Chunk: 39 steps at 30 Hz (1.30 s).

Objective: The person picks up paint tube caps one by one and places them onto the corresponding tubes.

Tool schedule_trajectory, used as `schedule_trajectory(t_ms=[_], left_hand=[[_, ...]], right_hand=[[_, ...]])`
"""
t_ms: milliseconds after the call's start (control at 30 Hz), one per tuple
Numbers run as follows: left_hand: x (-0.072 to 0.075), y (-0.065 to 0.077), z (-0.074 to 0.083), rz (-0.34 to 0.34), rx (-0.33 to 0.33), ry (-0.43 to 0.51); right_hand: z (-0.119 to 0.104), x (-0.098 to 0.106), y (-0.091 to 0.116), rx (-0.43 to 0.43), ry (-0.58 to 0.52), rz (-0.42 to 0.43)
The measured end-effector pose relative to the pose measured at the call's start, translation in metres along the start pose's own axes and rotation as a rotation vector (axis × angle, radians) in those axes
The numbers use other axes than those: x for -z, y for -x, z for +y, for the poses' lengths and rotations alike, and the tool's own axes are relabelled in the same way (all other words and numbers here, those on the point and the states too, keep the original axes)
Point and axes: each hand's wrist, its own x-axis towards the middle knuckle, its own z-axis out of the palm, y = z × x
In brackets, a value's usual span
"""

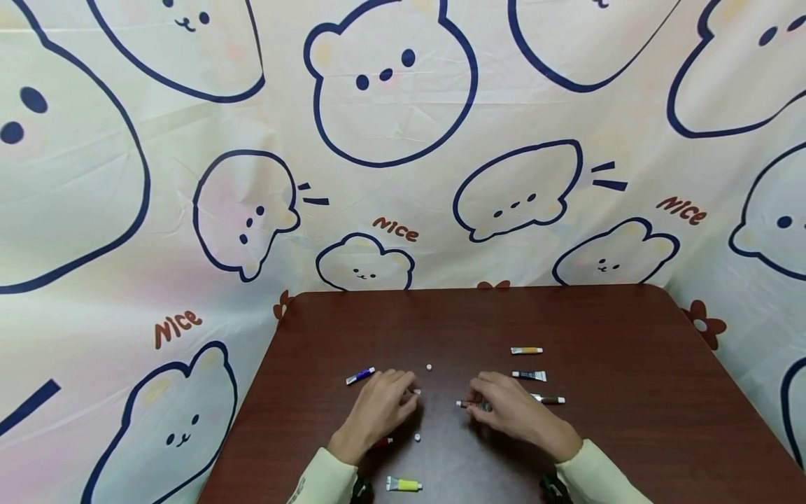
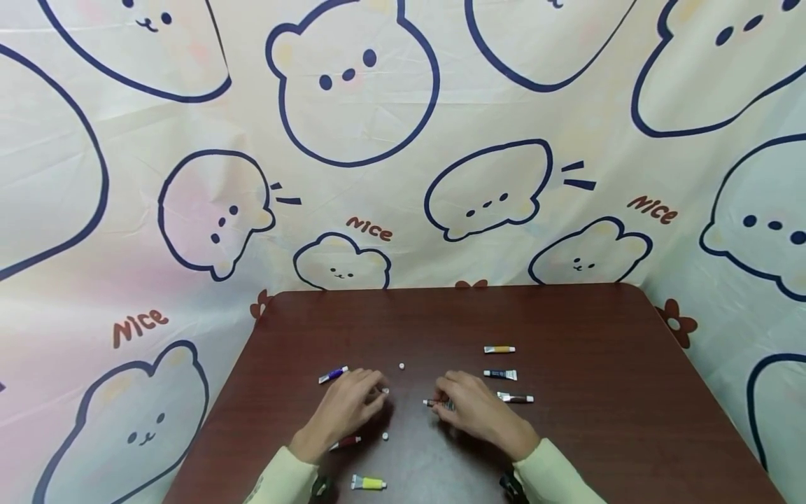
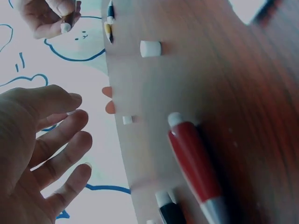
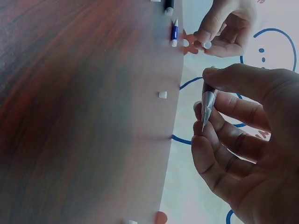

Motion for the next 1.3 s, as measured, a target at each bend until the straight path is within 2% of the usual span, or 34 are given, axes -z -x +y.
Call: schedule_trajectory(t_ms=[367,600,767,1033,1300], left_hand=[[0.001,-0.008,0.010,0.036,-0.034,0.011],[-0.002,-0.015,0.017,0.052,-0.041,0.023],[-0.004,-0.020,0.022,0.049,-0.046,0.028],[-0.006,-0.022,0.026,0.082,-0.077,0.033],[-0.006,-0.023,0.030,0.050,-0.062,0.031]], right_hand=[[0.004,0.008,-0.005,-0.023,-0.048,-0.024],[0.006,0.012,-0.008,-0.042,0.002,-0.031],[0.006,0.012,-0.011,-0.050,-0.004,-0.033],[0.005,0.008,-0.011,-0.046,-0.011,-0.014],[0.000,0.007,-0.014,-0.026,-0.016,-0.018]])
